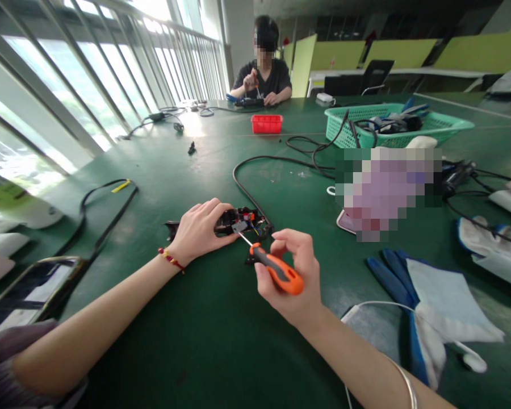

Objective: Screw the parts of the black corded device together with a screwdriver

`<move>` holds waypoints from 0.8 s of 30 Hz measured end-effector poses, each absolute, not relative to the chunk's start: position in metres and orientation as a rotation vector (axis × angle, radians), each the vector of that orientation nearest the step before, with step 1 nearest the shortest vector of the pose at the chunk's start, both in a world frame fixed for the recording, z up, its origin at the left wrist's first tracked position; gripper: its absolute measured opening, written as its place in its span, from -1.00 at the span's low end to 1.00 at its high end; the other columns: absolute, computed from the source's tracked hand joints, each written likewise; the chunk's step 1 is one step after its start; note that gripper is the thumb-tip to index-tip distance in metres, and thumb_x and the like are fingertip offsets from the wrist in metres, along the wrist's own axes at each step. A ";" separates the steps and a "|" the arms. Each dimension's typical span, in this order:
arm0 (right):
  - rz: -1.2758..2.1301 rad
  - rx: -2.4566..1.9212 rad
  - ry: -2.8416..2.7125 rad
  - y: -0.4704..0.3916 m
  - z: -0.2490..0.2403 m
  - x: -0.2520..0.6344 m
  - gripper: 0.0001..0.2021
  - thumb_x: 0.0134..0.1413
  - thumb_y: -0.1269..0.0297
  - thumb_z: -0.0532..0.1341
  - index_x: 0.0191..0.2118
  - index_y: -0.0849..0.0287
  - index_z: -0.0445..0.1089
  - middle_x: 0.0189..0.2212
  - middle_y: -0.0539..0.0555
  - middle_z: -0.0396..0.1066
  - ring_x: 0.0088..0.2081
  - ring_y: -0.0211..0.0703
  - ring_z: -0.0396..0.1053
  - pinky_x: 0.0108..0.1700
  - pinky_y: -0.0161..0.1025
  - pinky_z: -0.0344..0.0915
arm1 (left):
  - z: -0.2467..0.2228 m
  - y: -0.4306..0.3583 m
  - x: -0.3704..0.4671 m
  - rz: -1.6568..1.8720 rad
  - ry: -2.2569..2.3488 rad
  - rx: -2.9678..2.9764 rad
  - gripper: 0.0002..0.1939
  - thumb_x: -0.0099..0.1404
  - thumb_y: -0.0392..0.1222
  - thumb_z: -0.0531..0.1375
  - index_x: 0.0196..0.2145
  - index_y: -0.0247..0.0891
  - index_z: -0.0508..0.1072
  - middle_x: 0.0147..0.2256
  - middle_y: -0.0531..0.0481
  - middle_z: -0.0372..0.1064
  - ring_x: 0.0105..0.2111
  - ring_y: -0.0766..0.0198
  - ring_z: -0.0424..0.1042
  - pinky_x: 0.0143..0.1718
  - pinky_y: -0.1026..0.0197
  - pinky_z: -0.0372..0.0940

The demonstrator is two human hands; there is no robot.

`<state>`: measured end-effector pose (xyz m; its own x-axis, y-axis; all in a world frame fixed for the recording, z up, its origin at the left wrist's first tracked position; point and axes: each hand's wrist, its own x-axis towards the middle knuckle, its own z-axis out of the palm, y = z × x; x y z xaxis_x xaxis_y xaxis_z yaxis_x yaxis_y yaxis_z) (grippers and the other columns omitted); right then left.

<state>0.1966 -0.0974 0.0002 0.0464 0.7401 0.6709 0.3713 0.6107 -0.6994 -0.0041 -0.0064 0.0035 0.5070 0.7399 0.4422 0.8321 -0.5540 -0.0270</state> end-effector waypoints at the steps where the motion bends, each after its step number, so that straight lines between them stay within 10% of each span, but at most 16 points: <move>1: 0.387 -0.975 -1.593 -0.098 0.001 0.197 -0.73 -0.06 0.38 0.21 -0.18 0.10 0.19 -0.54 -0.10 0.21 -0.59 -0.32 0.23 -0.53 -0.31 0.25 | 0.003 -0.006 -0.004 -0.570 -1.335 -2.513 -0.54 0.18 0.17 0.09 -0.13 -0.24 0.32 -0.25 -0.06 0.35 -0.30 0.18 0.37 -0.27 0.17 0.19; 24: 0.386 -0.968 -1.530 -0.099 0.001 0.192 -0.61 -0.14 0.40 0.27 -0.13 0.10 0.19 -0.53 -0.13 0.18 -0.55 -0.33 0.22 -0.48 -0.31 0.25 | 0.000 -0.004 -0.004 -0.537 -1.320 -2.480 -0.56 0.20 0.15 0.07 -0.14 -0.24 0.32 -0.25 -0.06 0.34 -0.31 0.18 0.37 -0.27 0.17 0.20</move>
